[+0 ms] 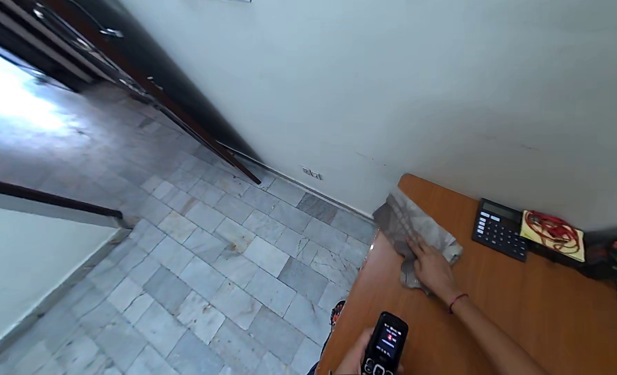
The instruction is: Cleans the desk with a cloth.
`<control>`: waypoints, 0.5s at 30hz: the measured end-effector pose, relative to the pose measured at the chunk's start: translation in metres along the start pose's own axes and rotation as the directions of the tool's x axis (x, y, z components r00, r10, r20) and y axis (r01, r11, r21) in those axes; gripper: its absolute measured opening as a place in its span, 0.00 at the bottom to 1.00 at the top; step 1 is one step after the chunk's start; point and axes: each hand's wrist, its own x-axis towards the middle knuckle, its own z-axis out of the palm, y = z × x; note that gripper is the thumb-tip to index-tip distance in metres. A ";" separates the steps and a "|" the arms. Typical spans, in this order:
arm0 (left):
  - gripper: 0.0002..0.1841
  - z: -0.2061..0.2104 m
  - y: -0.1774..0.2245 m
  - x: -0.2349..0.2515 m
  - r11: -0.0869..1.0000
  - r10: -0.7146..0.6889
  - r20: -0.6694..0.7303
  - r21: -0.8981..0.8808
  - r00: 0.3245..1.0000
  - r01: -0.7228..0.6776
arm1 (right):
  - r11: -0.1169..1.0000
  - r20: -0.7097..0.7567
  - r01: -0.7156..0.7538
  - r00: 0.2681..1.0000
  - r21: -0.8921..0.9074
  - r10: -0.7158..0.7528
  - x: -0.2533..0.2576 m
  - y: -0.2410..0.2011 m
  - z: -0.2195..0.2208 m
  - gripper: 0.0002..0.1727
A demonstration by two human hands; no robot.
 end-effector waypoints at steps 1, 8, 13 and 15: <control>0.29 0.000 -0.001 0.000 1.000 -0.002 0.002 -0.001 1.000 0.002 | 0.997 0.025 0.080 0.996 -0.004 -0.080 -0.016 -0.003 0.011 0.34; 0.30 0.000 -0.004 0.002 0.999 0.037 0.019 0.034 0.999 -0.038 | 0.819 0.134 0.571 0.809 0.044 -0.572 -0.091 -0.008 0.058 0.28; 0.30 0.003 -0.001 0.002 0.999 0.028 0.011 0.027 1.000 -0.028 | 0.816 0.096 0.576 0.816 -0.047 -0.570 -0.045 0.010 0.035 0.28; 0.30 0.005 0.001 0.001 1.000 0.024 0.009 0.010 1.000 -0.024 | 0.908 0.115 0.414 0.907 -0.063 -0.405 -0.016 0.016 0.006 0.30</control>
